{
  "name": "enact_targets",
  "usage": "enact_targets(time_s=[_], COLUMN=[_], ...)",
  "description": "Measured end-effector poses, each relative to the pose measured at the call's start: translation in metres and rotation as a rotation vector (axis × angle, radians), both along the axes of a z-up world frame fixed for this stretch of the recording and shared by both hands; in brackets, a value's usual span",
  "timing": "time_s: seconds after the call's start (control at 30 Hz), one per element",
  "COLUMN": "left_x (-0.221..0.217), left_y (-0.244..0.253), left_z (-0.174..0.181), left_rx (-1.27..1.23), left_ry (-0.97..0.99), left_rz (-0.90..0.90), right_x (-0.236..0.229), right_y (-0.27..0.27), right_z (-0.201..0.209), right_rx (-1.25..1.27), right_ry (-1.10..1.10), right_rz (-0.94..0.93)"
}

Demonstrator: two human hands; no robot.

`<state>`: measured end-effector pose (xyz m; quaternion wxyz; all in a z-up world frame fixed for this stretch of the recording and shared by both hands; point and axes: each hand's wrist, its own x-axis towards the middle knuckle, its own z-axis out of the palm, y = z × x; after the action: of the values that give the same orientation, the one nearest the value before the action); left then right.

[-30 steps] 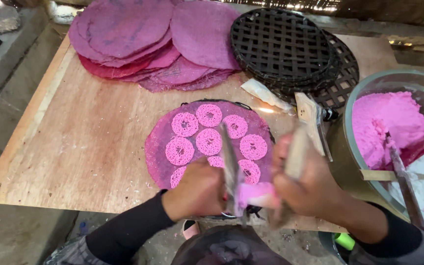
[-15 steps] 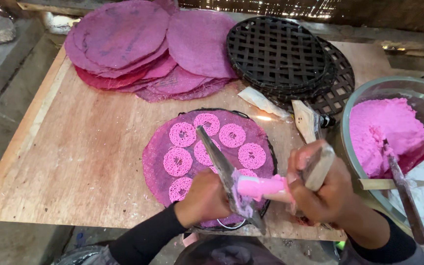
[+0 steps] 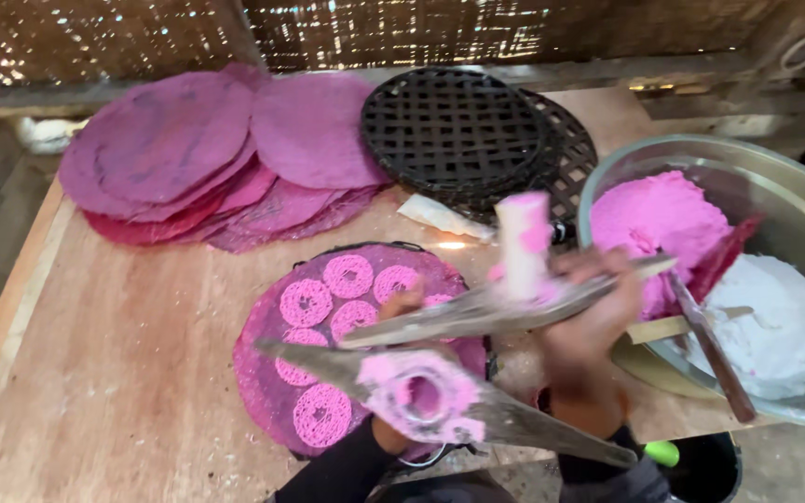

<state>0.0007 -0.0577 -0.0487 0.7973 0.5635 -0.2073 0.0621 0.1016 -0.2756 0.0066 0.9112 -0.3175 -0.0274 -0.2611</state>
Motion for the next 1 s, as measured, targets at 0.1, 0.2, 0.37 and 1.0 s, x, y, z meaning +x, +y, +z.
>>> enact_targets(time_s=[0.1, 0.2, 0.37, 1.0], left_x=[0.019, 0.048, 0.045, -0.008], left_y=[0.018, 0.046, 0.030, 0.110], left_z=[0.000, 0.017, 0.047, 0.066], left_rx=[-0.351, -0.602, -0.516, -0.039], left_ry=[0.011, -0.054, -0.011, -0.276], left_rz=[0.021, -0.039, 0.089, 0.767], right_x=[-0.040, -0.048, -0.068, -0.014], right_y=[0.025, 0.022, 0.016, 0.091], right_z=[-0.035, -0.041, -0.062, -0.161], right_rx=[0.041, -0.754, -0.430, -2.121], right_ry=[0.112, -0.388, 0.271, -0.405], right_rz=[0.051, 0.178, 0.588, 0.140])
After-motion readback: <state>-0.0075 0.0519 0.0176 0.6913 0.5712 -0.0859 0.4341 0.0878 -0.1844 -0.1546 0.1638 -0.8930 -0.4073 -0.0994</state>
